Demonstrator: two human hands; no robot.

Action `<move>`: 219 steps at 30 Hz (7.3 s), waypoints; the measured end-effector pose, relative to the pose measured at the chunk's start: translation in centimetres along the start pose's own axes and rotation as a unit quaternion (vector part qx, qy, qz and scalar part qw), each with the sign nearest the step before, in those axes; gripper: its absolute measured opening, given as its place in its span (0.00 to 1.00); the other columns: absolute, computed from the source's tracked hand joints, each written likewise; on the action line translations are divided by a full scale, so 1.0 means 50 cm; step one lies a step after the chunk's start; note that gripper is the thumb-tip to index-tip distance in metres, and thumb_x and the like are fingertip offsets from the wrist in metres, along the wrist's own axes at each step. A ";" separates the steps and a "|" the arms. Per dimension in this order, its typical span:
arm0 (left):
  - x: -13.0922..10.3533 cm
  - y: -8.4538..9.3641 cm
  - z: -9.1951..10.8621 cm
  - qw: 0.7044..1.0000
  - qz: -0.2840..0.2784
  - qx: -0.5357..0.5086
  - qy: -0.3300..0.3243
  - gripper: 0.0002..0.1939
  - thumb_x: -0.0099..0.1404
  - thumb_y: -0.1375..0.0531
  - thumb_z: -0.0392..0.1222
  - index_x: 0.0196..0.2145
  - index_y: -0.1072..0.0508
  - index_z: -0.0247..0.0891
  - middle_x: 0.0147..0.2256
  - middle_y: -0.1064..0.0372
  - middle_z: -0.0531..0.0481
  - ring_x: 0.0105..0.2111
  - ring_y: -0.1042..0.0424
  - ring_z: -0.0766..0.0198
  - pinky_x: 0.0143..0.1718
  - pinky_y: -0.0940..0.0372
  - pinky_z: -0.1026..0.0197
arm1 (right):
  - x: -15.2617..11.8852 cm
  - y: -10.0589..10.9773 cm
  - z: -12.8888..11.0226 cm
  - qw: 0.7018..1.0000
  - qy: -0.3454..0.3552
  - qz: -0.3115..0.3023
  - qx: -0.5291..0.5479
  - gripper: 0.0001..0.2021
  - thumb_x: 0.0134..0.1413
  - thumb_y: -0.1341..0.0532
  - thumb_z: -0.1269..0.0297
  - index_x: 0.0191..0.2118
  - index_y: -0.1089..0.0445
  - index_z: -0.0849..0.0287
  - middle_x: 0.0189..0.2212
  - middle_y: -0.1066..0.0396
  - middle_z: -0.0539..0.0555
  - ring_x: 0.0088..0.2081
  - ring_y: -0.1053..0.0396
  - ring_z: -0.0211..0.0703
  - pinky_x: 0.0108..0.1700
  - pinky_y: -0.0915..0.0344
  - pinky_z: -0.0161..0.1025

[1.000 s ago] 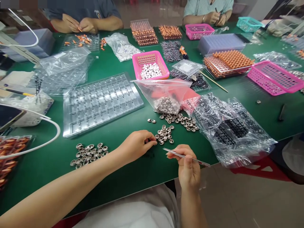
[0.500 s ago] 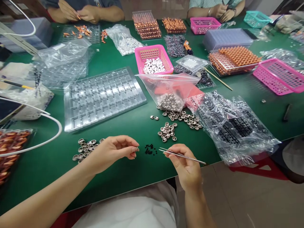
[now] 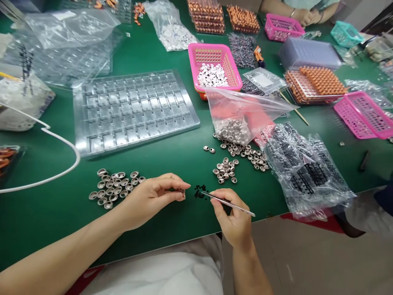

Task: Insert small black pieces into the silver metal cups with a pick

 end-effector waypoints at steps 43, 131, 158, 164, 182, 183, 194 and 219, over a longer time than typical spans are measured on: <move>-0.005 0.000 0.023 0.983 0.052 0.149 -0.097 0.12 0.69 0.41 0.40 0.46 0.21 0.36 0.38 0.21 0.46 0.37 0.20 0.60 0.39 0.24 0.63 | 0.000 -0.016 -0.031 0.999 0.047 -0.019 -0.017 0.12 0.58 0.35 0.77 0.44 0.27 0.53 0.38 0.22 0.54 0.40 0.23 0.46 0.40 0.24 0.44; -0.026 -0.041 0.043 0.969 -0.010 0.140 -0.205 0.10 0.68 0.38 0.30 0.45 0.19 0.35 0.34 0.21 0.49 0.32 0.25 0.66 0.34 0.31 0.67 | -0.023 -0.025 -0.182 0.958 0.271 -0.037 -0.082 0.17 0.55 0.36 0.83 0.49 0.30 0.63 0.41 0.22 0.60 0.38 0.25 0.43 0.36 0.29 0.41; -0.018 -0.047 0.003 0.995 -0.049 0.047 -0.069 0.11 0.67 0.38 0.38 0.45 0.19 0.35 0.37 0.22 0.47 0.32 0.24 0.64 0.36 0.27 0.63 | -0.021 0.009 -0.181 0.970 0.241 0.004 0.004 0.13 0.59 0.41 0.78 0.49 0.29 0.61 0.41 0.25 0.59 0.39 0.26 0.48 0.40 0.28 0.50; -0.022 -0.061 0.007 0.993 -0.096 0.010 -0.061 0.11 0.66 0.38 0.38 0.44 0.18 0.35 0.35 0.24 0.48 0.30 0.25 0.66 0.35 0.29 0.65 | -0.021 0.022 -0.170 0.980 0.197 0.011 -0.005 0.17 0.63 0.47 0.80 0.50 0.28 0.56 0.43 0.25 0.57 0.43 0.26 0.50 0.43 0.28 0.52; -0.033 -0.078 0.036 0.976 -0.140 0.081 -0.145 0.09 0.69 0.37 0.36 0.45 0.19 0.36 0.35 0.22 0.47 0.32 0.24 0.64 0.36 0.29 0.66 | -0.032 -0.051 -0.184 0.908 0.349 -0.151 -0.174 0.12 0.61 0.38 0.76 0.49 0.28 0.60 0.35 0.25 0.53 0.27 0.39 0.38 0.28 0.42 0.41; -0.034 -0.079 0.037 0.975 -0.140 0.083 -0.151 0.09 0.69 0.37 0.36 0.45 0.19 0.35 0.34 0.22 0.47 0.32 0.23 0.64 0.36 0.29 0.66 | -0.035 -0.053 -0.182 0.904 0.356 -0.157 -0.176 0.12 0.60 0.38 0.76 0.49 0.28 0.61 0.35 0.25 0.54 0.28 0.38 0.39 0.28 0.42 0.42; -0.050 -0.085 0.053 0.967 -0.133 0.091 -0.198 0.09 0.69 0.37 0.33 0.45 0.19 0.35 0.34 0.20 0.45 0.32 0.21 0.63 0.36 0.27 0.66 | -0.054 -0.054 -0.204 0.866 0.429 -0.179 -0.184 0.13 0.59 0.42 0.78 0.48 0.26 0.68 0.38 0.25 0.59 0.29 0.36 0.42 0.25 0.42 0.42; -0.059 -0.087 0.057 0.969 -0.108 0.074 -0.209 0.08 0.67 0.37 0.31 0.43 0.18 0.30 0.32 0.21 0.43 0.32 0.22 0.64 0.36 0.28 0.67 | -0.046 -0.055 -0.221 0.864 0.443 -0.206 -0.122 0.16 0.61 0.50 0.79 0.48 0.28 0.73 0.34 0.27 0.62 0.29 0.36 0.43 0.24 0.42 0.41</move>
Point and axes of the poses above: each hand's wrist, its own x-axis towards the middle knuckle, its own y-axis out of the back of the hand, z = x × y, the point moved 9 cm from there along x, towards the middle knuckle
